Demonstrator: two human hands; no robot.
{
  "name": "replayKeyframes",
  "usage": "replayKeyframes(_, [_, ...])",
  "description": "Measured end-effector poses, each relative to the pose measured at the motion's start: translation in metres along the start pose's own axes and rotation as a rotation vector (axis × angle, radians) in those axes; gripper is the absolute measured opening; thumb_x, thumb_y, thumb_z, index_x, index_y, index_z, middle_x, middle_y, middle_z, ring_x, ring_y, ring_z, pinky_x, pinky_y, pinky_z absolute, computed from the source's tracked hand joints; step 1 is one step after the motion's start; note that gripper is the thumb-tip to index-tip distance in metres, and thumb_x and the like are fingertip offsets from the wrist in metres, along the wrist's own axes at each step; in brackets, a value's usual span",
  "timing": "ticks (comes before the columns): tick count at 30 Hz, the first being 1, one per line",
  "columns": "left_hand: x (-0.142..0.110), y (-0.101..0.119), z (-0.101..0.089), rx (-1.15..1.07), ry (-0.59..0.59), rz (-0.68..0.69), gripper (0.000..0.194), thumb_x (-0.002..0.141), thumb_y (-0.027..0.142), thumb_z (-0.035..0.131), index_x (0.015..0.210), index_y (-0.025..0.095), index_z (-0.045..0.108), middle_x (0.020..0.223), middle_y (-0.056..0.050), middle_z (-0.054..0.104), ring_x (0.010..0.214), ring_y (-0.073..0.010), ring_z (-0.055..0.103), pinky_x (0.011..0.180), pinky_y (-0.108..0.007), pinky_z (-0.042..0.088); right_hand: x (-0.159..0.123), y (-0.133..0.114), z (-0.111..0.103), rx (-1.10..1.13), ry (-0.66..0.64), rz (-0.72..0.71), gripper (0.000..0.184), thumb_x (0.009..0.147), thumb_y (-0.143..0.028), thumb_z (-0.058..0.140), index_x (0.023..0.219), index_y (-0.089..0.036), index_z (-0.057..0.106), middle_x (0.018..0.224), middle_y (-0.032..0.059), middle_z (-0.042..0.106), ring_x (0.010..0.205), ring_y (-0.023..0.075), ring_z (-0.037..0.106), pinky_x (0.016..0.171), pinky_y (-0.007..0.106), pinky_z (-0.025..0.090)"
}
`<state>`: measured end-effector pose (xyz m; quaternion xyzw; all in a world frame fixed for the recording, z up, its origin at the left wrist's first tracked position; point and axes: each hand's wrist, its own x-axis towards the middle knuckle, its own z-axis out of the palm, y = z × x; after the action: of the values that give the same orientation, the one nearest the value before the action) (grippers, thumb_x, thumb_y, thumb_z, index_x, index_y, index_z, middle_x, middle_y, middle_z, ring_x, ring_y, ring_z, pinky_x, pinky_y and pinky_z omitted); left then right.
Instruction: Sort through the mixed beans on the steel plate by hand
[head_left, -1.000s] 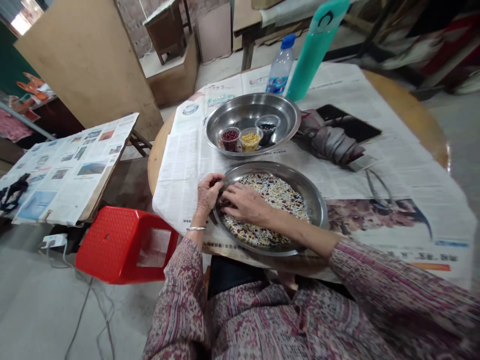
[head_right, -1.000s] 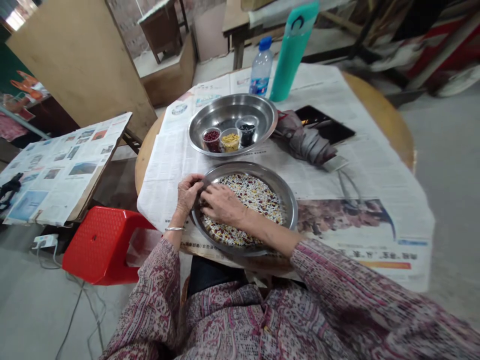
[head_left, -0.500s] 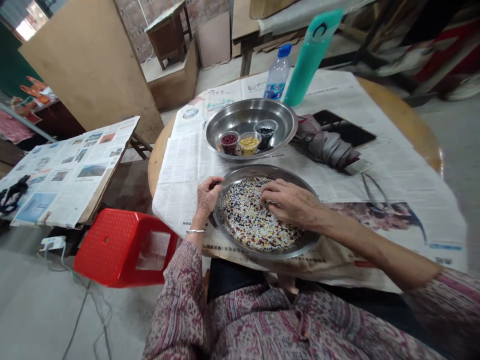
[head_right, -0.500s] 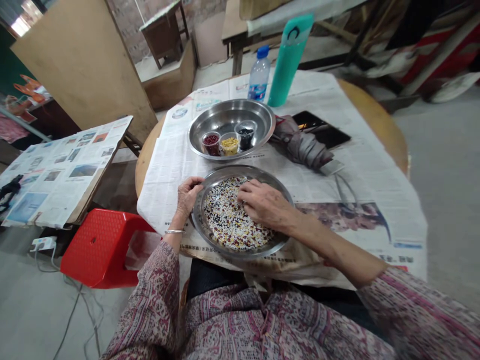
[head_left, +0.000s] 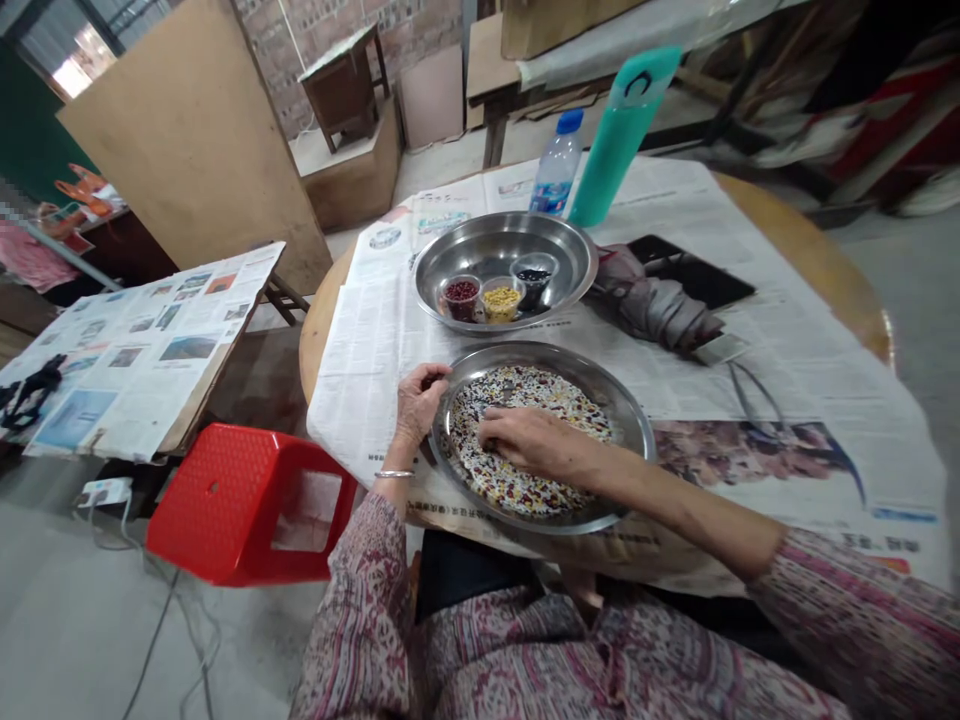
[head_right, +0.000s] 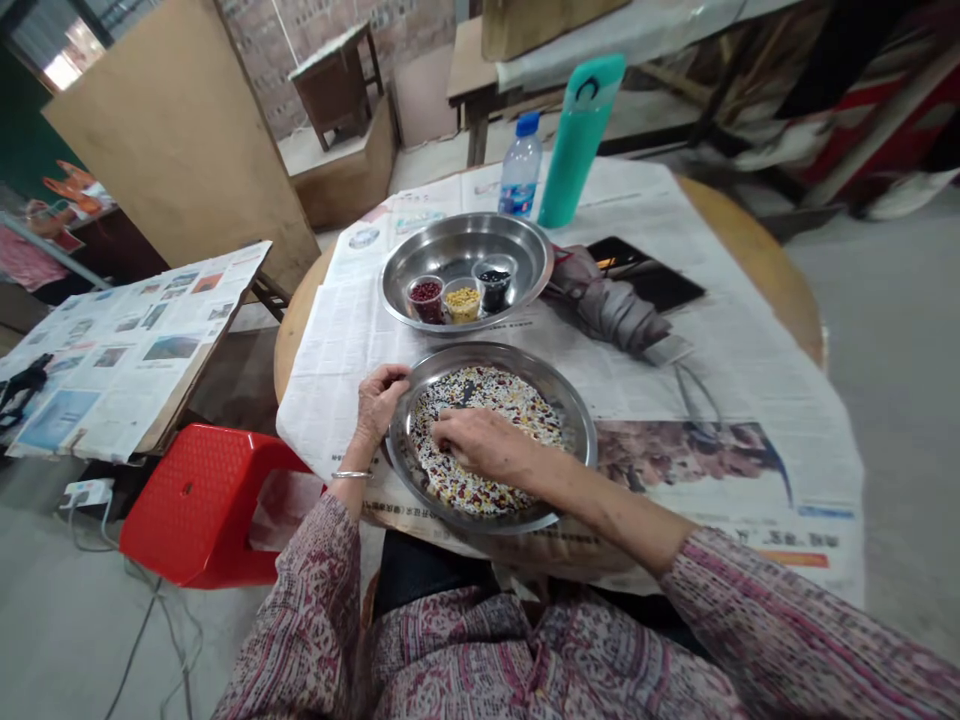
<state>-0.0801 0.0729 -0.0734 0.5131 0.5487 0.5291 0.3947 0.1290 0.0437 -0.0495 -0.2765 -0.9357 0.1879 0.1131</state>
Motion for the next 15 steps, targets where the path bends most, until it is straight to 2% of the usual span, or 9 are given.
replayKeyframes(4, [0.000, 0.000, 0.000, -0.020, -0.015, 0.012, 0.019, 0.070, 0.019, 0.063, 0.085, 0.017, 0.075, 0.071, 0.003, 0.067, 0.068, -0.0123, 0.056, 0.067, -0.024, 0.045, 0.018, 0.011, -0.012, -0.171, 0.057, -0.061, 0.026, 0.087, -0.003, 0.052, 0.096, -0.019, 0.071, 0.100, 0.0081, 0.072, 0.099, 0.0225, 0.060, 0.084, 0.032, 0.042])
replayKeyframes(7, [0.000, 0.001, 0.000, -0.039, -0.024, 0.017, 0.018, 0.070, 0.019, 0.063, 0.084, 0.017, 0.074, 0.073, 0.002, 0.068, 0.069, -0.0125, 0.057, 0.068, -0.024, 0.046, 0.021, 0.030, -0.018, -0.335, 0.137, 0.026, 0.019, 0.093, -0.016, 0.054, 0.100, -0.018, 0.072, 0.109, 0.0109, 0.073, 0.104, 0.0255, 0.058, 0.084, 0.035, 0.042])
replayKeyframes(9, [0.000, 0.002, 0.000, -0.024, -0.012, 0.028, 0.017, 0.069, 0.017, 0.063, 0.082, 0.016, 0.075, 0.074, 0.002, 0.068, 0.070, -0.0123, 0.057, 0.069, -0.024, 0.046, 0.012, 0.044, -0.020, -0.418, 0.148, 0.137, 0.022, 0.098, -0.025, 0.051, 0.101, -0.017, 0.072, 0.107, 0.0123, 0.072, 0.100, 0.0256, 0.059, 0.080, 0.035, 0.041])
replayKeyframes(12, [-0.001, 0.001, 0.000, 0.001, -0.004, 0.020, 0.019, 0.069, 0.016, 0.063, 0.083, 0.017, 0.075, 0.072, 0.002, 0.067, 0.068, -0.0120, 0.055, 0.066, -0.023, 0.044, -0.018, 0.058, -0.017, -0.454, 0.115, 0.289, 0.032, 0.102, -0.032, 0.042, 0.099, -0.017, 0.071, 0.096, 0.0121, 0.071, 0.087, 0.0227, 0.061, 0.073, 0.033, 0.041])
replayKeyframes(15, [-0.001, 0.000, 0.000, -0.005, -0.013, 0.003, 0.019, 0.070, 0.017, 0.062, 0.084, 0.017, 0.075, 0.068, 0.003, 0.065, 0.065, -0.0116, 0.053, 0.063, -0.023, 0.042, -0.050, 0.056, -0.010, -0.345, 0.163, 0.300, 0.032, 0.102, -0.043, 0.046, 0.100, -0.021, 0.069, 0.096, 0.0091, 0.070, 0.082, 0.0206, 0.063, 0.069, 0.031, 0.043])
